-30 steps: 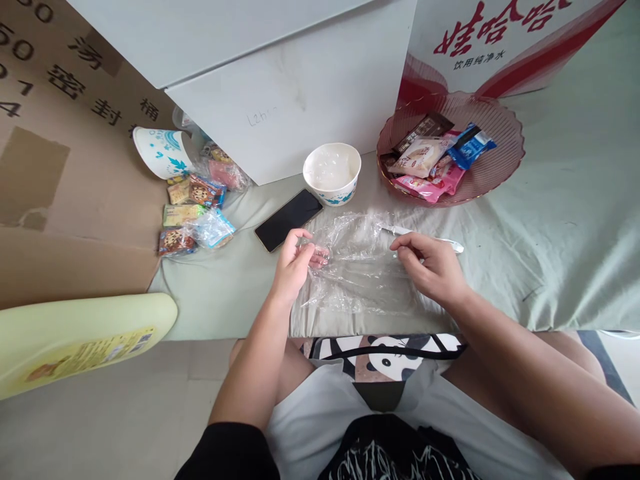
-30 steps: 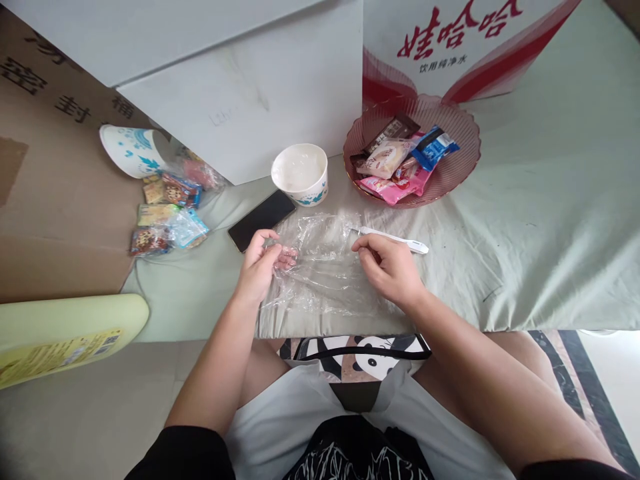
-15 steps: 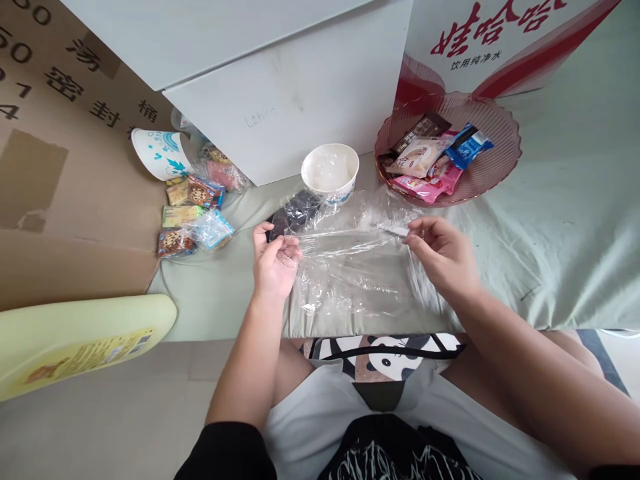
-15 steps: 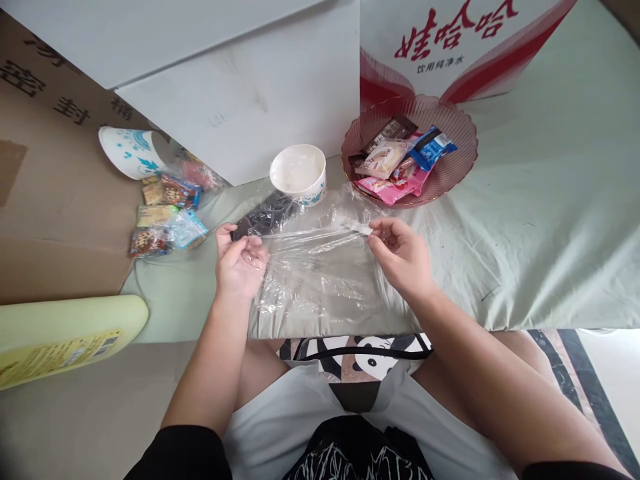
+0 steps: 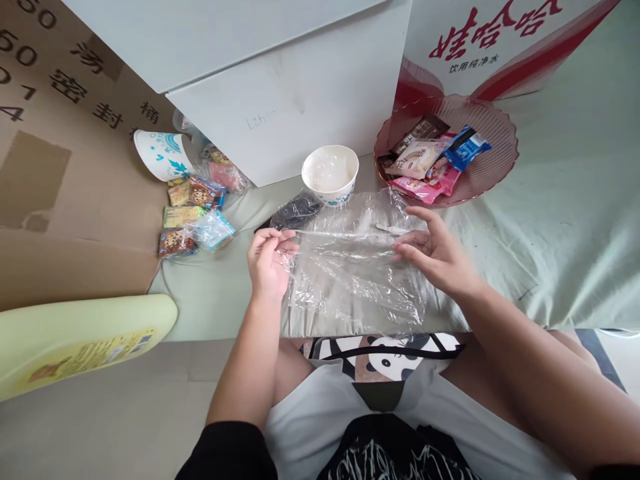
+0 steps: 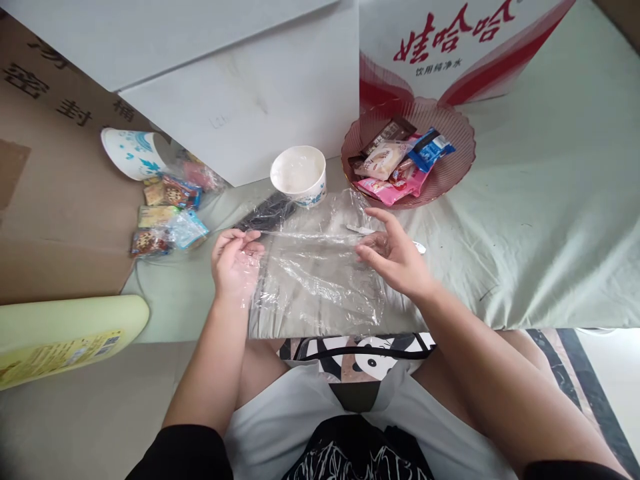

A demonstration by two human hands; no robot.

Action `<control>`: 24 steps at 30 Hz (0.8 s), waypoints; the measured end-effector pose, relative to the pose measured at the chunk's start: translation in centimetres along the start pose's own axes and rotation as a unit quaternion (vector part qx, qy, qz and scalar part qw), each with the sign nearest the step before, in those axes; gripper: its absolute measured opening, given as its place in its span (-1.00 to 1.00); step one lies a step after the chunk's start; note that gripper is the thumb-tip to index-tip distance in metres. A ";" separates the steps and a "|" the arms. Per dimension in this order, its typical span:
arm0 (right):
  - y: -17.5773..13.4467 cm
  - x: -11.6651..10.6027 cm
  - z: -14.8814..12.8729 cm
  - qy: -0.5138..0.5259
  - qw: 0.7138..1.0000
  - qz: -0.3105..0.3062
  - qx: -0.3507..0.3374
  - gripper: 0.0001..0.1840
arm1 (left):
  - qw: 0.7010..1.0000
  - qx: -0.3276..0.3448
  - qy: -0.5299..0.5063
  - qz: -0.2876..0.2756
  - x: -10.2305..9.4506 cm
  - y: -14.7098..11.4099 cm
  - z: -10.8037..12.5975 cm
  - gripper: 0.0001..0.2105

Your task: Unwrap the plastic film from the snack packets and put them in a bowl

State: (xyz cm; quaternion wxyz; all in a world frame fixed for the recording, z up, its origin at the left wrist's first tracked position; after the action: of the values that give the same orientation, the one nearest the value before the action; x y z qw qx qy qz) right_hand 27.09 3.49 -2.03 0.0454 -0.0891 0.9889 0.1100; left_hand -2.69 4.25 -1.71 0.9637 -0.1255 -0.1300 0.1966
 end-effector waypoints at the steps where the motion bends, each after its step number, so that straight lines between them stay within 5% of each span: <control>1: 0.0 0.0 0.0 -0.003 1.000 -0.007 0.001 -0.47 | 1.000 -0.002 -0.004 -0.004 0.0 0.0 0.0 -0.78; 6: 0.3 -0.7 0.0 -0.060 0.994 0.086 -0.003 -0.83 | 0.999 -0.010 0.039 -0.010 -0.1 0.0 0.0 -0.80; 16: 0.3 -1.3 0.3 -0.150 0.985 0.077 -0.046 -0.85 | 0.998 -0.014 0.058 -0.009 -0.3 0.0 0.0 -0.86; 24: 0.1 -1.1 -0.2 -0.079 0.993 0.091 -0.007 -0.75 | 0.997 -0.026 0.066 -0.026 -0.3 0.1 -0.2 -0.79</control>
State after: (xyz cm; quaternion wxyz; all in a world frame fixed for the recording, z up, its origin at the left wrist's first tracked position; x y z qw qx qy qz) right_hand 28.16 3.69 -1.70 0.1124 0.0099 0.9854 0.1274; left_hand -2.97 4.20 -1.97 0.9714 -0.1597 -0.0745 0.1594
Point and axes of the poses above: each hand's wrist, its own y-axis towards the middle knuckle, its own x-axis out of the palm, z = x × y, the point moved 2 cm from there along y, towards the middle knuckle, and after that the axes turned 12 degrees about -x, right-handed, at the moved point
